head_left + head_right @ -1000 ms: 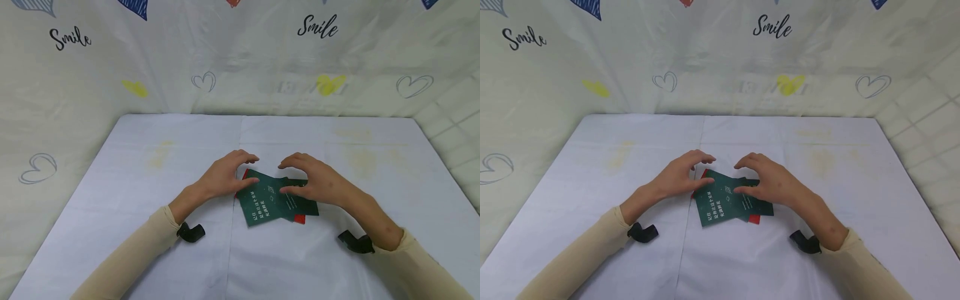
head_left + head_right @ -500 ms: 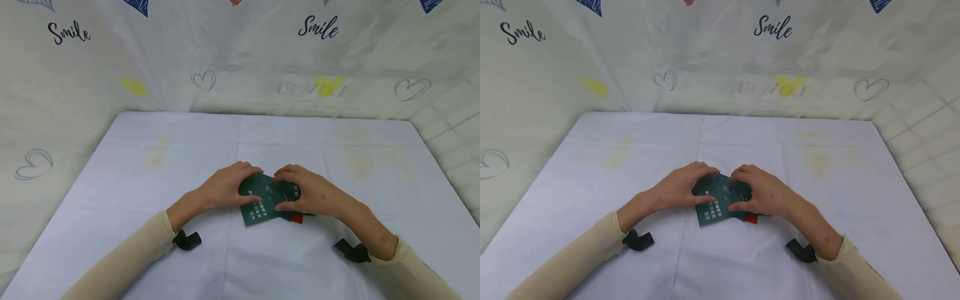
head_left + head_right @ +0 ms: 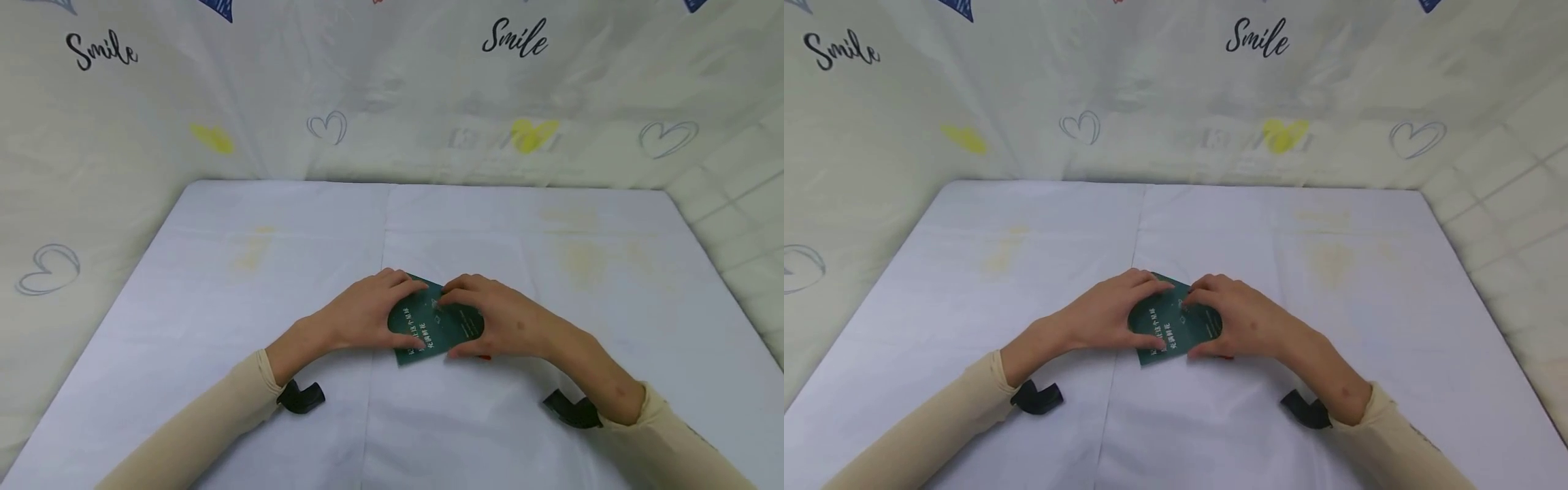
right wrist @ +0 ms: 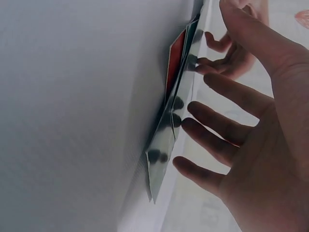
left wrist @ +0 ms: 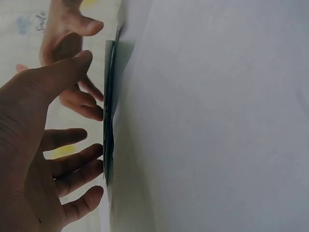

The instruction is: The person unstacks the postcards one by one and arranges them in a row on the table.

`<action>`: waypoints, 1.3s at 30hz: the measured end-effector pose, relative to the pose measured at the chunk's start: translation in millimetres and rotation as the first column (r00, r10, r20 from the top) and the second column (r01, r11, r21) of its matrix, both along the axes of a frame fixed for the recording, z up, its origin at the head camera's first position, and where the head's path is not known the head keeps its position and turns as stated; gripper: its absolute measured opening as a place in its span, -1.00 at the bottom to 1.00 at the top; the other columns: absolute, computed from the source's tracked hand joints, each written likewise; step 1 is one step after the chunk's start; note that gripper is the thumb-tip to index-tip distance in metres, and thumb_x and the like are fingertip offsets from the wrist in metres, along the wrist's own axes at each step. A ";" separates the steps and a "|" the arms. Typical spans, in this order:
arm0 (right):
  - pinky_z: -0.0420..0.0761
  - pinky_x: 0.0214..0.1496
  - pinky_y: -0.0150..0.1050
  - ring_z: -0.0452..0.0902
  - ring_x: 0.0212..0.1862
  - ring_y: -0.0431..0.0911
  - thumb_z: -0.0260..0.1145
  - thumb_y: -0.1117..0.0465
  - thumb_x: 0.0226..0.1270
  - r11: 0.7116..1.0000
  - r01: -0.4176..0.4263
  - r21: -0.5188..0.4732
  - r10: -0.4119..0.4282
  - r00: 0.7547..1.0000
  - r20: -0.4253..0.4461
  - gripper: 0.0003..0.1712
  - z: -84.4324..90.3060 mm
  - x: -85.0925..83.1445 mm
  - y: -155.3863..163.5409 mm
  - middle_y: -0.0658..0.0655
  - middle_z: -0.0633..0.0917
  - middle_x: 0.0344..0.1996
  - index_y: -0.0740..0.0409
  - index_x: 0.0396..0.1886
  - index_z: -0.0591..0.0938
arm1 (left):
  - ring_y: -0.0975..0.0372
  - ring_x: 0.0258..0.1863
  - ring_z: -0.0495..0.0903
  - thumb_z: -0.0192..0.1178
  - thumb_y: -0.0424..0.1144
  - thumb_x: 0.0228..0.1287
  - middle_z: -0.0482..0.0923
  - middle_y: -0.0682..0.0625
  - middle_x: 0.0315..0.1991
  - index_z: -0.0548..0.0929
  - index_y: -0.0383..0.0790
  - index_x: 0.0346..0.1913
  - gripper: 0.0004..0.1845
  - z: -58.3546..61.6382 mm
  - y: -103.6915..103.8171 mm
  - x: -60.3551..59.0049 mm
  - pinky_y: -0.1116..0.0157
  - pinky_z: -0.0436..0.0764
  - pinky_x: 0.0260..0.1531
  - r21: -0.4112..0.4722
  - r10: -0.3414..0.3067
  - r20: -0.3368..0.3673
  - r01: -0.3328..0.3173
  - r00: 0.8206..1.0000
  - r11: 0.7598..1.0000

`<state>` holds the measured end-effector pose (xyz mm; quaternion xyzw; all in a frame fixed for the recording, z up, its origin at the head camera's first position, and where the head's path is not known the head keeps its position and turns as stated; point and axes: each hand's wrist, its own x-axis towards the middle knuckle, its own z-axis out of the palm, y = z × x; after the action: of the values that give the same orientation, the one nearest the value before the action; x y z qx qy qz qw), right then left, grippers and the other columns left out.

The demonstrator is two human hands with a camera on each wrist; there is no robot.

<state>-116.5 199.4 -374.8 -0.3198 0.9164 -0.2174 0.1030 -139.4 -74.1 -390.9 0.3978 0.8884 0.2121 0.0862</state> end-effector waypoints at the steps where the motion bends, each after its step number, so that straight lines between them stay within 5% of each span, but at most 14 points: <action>1: 0.61 0.32 0.03 0.54 0.30 -0.05 0.65 -0.30 0.00 1.000 -0.003 0.008 0.003 1.000 -0.004 -0.22 -0.2 0.3 -0.1 -0.09 0.60 0.24 -0.15 0.21 0.67 | 0.32 0.18 0.45 0.40 0.40 0.13 0.51 0.14 0.25 0.43 0.07 0.48 -0.09 0.1 0.2 0.4 0.29 0.58 0.16 -0.003 -0.004 -0.002 0.004 1.000 1.000; 12: 0.57 0.36 0.15 0.47 0.38 0.09 0.70 -0.25 -0.06 0.998 -0.022 0.059 0.024 0.999 -0.034 -0.10 -4.8 3.0 -0.4 0.07 0.49 0.41 -0.16 0.32 0.61 | 0.31 0.13 0.41 0.44 0.43 0.06 0.48 0.12 0.21 0.44 0.03 0.47 -0.03 1.3 -0.9 5.7 0.31 0.57 0.08 -0.031 -0.043 -0.048 0.041 0.998 0.999; 22: 0.45 0.45 0.17 0.47 0.37 0.04 0.72 -0.16 -0.05 0.999 -0.017 0.049 0.020 0.998 -0.056 0.02 -6.1 -0.3 -2.3 0.03 0.56 0.33 -0.02 0.42 0.51 | 0.30 0.20 0.38 0.48 0.39 0.04 0.45 0.15 0.31 0.44 0.02 0.47 -0.02 -0.1 -0.6 4.7 0.25 0.54 0.13 -0.039 -0.047 -0.032 0.045 0.998 0.998; 31: 0.44 0.44 0.12 0.47 0.31 0.01 0.71 -0.19 -0.05 1.000 0.004 0.020 -0.002 0.996 -0.085 0.00 -4.5 -1.4 -0.2 -0.02 0.58 0.25 -0.02 0.40 0.53 | 0.32 0.25 0.37 0.46 0.44 0.01 0.43 0.18 0.33 0.38 0.00 0.51 0.05 -0.6 1.2 4.2 0.25 0.52 0.23 -0.026 -0.020 -0.002 0.020 1.000 0.999; 39: 0.55 0.37 0.06 0.41 0.35 -0.05 0.63 -0.28 0.04 0.999 0.046 -0.027 -0.047 0.997 -0.062 0.17 -2.4 0.1 -1.2 -0.02 0.48 0.36 -0.04 0.58 0.29 | 0.26 0.36 0.38 0.48 0.42 0.00 0.43 0.15 0.38 0.36 0.04 0.53 0.06 3.2 -3.3 5.2 0.18 0.48 0.21 -0.031 0.023 -0.019 -0.023 1.000 0.999</action>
<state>-116.4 198.1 -377.1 -0.3062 0.9236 -0.2212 0.0651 -134.2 -77.4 -387.7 0.3881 0.8970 0.1954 0.0820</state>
